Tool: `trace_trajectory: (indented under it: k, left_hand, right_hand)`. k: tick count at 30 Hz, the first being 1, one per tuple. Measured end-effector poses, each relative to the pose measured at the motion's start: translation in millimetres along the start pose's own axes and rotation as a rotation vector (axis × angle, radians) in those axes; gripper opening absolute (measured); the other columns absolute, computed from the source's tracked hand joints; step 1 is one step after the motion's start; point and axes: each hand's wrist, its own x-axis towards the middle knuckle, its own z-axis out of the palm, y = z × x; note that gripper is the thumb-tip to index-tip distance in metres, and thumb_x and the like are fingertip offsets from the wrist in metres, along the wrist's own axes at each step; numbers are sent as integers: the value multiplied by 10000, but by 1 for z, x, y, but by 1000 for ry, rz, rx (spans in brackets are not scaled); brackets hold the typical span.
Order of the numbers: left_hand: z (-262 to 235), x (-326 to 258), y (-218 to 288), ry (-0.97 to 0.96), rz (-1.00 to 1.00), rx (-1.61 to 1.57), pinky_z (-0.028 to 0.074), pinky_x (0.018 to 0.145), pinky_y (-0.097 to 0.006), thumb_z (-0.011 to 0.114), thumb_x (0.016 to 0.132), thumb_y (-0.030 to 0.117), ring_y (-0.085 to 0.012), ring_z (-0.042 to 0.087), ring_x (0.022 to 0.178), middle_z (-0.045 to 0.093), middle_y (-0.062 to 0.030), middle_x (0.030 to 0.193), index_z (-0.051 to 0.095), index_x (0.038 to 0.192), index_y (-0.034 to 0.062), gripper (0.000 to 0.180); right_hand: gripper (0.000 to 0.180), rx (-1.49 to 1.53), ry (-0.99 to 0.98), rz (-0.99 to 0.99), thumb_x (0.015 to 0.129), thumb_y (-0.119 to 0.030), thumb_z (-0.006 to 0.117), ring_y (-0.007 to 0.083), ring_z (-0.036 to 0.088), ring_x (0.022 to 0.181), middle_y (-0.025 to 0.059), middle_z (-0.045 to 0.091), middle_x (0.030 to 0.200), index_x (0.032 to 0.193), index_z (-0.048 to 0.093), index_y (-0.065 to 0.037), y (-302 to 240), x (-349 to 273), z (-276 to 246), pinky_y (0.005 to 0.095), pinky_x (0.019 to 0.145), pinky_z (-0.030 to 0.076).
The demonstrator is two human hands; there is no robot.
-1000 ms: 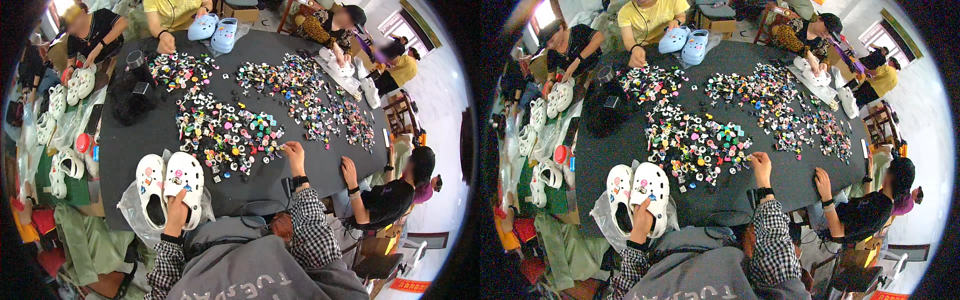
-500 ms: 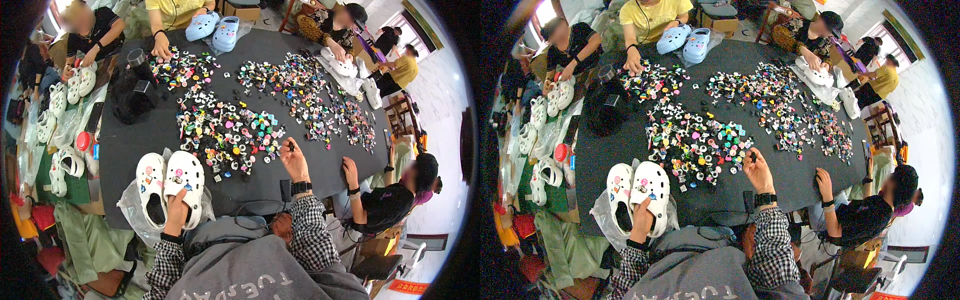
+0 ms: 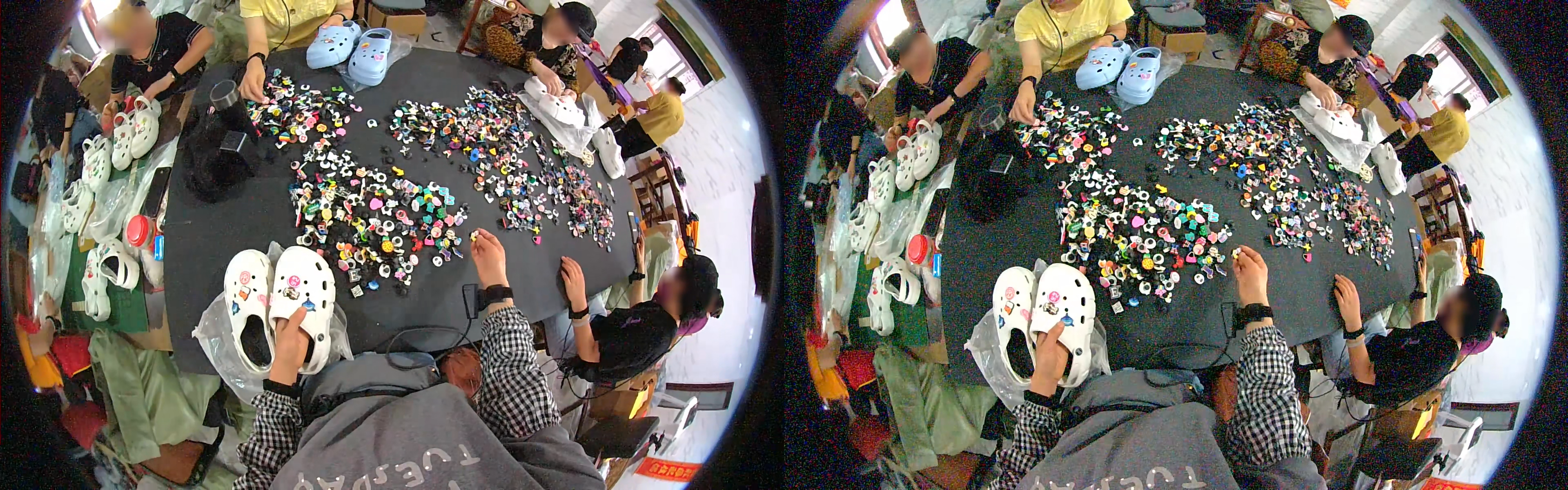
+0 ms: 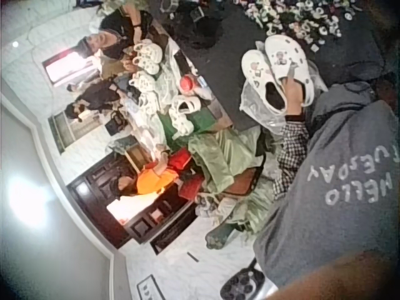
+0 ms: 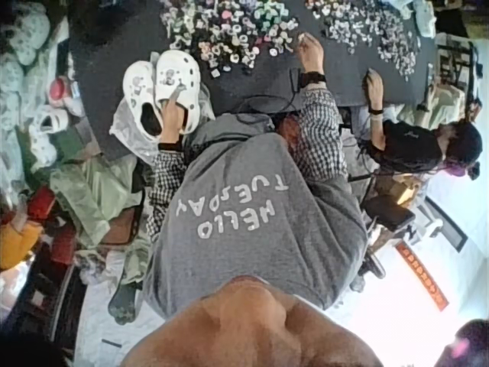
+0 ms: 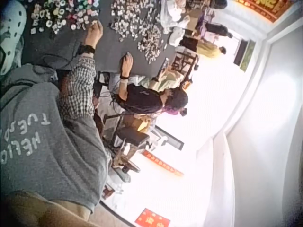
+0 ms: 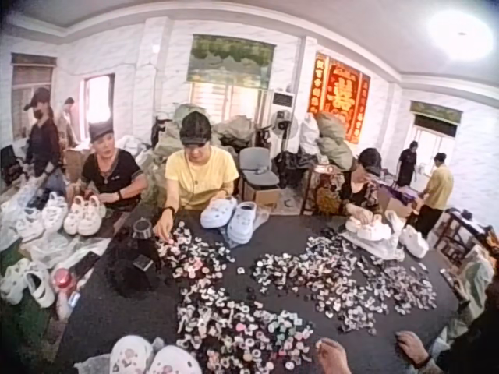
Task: The recorder is attaching decorative charms to the holes of rubber clogs at an assembly table.
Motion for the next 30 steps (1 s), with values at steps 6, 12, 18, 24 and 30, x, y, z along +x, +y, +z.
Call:
trace_trajectory:
  k: [6,12,18,24,30]
  left_hand:
    - [-1,0,-2,29,22,34,419,1001,-368,511,908,28,-227,533,1141,547,-115,1241,448,1279,-18,379]
    - [5,-2,0,61,46,46,432,987,-359,519,908,36,-223,544,1128,553,-112,1234,467,1254,-27,355]
    - [-1,3,-3,19,15,18,423,995,-364,522,909,42,-229,531,1146,540,-114,1249,462,1260,-25,363]
    - [4,-2,1,15,35,42,388,1025,-375,510,911,33,-235,493,1188,492,-112,1303,393,1320,-19,429]
    - [9,-5,4,25,21,31,387,1026,-370,510,912,37,-235,492,1190,493,-117,1301,387,1323,-28,433]
  right_hand:
    - [212,-520,142,-190,850,-62,583,137,599,767,46,641,914,1052,614,-6,27,40,-19,245,696,482]
    - [166,-725,211,-332,819,-87,603,165,626,800,76,682,889,963,664,-32,40,60,-17,288,722,482]
    - [158,-812,191,-349,820,-100,598,167,626,764,53,685,841,948,679,-56,41,62,-15,292,712,479]
    - [181,-822,173,-290,827,-93,591,184,624,847,94,674,941,984,672,-50,28,42,5,293,756,474]
    - [166,-1223,132,-664,803,-41,579,293,600,914,134,645,950,951,655,-34,27,16,32,359,806,471]
